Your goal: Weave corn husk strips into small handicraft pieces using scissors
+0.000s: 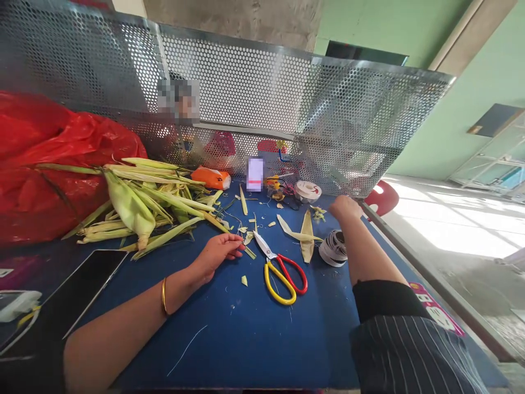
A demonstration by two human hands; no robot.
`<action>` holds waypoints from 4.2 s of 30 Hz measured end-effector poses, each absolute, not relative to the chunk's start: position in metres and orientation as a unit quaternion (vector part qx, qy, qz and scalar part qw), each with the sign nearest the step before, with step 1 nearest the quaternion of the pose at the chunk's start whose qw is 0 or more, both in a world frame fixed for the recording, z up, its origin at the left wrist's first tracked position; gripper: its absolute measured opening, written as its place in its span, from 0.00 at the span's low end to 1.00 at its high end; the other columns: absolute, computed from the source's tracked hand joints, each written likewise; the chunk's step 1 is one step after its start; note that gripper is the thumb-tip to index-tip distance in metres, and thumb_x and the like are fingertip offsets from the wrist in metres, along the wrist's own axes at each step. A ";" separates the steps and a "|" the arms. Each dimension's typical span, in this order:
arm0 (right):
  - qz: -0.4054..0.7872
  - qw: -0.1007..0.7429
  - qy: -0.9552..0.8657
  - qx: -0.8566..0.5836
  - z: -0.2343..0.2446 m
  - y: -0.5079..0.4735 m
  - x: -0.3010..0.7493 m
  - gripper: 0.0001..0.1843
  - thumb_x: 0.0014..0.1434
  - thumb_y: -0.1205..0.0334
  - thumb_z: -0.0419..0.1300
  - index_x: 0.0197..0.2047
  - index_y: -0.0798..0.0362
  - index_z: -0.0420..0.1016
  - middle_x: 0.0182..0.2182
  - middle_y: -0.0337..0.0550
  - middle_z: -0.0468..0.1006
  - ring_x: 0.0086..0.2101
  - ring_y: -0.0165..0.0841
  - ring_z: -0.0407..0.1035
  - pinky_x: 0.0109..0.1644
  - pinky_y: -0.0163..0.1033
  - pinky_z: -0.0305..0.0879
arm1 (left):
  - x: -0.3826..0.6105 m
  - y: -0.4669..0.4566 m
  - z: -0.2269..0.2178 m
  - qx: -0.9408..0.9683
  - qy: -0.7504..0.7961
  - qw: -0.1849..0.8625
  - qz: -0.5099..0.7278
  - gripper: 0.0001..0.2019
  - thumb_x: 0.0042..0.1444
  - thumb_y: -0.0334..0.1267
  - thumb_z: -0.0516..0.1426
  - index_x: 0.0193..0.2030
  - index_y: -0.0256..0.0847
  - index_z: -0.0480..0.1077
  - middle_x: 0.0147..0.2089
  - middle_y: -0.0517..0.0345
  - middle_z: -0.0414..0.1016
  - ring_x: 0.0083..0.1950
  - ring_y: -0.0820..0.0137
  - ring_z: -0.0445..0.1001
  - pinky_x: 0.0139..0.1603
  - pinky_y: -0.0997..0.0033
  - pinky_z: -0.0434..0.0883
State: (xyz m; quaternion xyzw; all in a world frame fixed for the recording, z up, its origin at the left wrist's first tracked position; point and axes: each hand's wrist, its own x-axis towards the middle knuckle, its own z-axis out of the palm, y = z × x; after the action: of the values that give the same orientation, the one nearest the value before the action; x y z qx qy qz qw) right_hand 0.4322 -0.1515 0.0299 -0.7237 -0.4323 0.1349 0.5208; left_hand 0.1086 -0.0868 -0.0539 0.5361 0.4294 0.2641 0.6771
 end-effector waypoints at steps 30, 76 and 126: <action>-0.079 0.072 -0.835 -0.540 -0.068 -0.189 0.220 0.04 0.62 0.66 0.59 0.41 0.53 0.74 0.38 0.48 0.75 0.38 0.43 0.72 0.39 0.46 0.70 | 0.018 0.013 -0.011 0.530 0.530 0.191 0.633 0.08 0.56 0.34 0.55 0.40 0.36 0.74 0.36 0.55 0.79 0.38 0.70 0.75 0.41 0.73 0.69; 0.389 0.498 -0.462 -0.622 -0.063 -0.183 0.232 0.21 0.54 0.41 0.62 0.30 0.52 0.73 0.20 0.37 0.72 0.22 0.30 0.66 0.24 0.33 0.56 | 0.101 -0.094 -0.049 0.527 0.402 0.630 0.405 0.18 0.54 0.53 0.61 0.34 0.37 0.69 0.30 0.55 0.75 0.28 0.71 0.74 0.25 0.74 0.70; 0.267 0.798 -0.256 -0.476 -0.038 -0.160 0.308 0.19 0.40 0.56 0.74 0.34 0.51 0.74 0.34 0.39 0.80 0.38 0.33 0.77 0.40 0.35 0.74 | 0.088 -0.062 -0.040 0.369 0.516 0.619 0.463 0.07 0.52 0.36 0.61 0.28 0.35 0.72 0.23 0.60 0.71 0.21 0.78 0.67 0.18 0.81 0.56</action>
State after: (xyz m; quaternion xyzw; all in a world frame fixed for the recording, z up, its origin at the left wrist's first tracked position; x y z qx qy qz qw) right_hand 0.3080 -0.1604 -0.0375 -0.4764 -0.2556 0.2669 0.7978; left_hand 0.0883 -0.0619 -0.0402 0.3692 0.5163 0.4628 0.6189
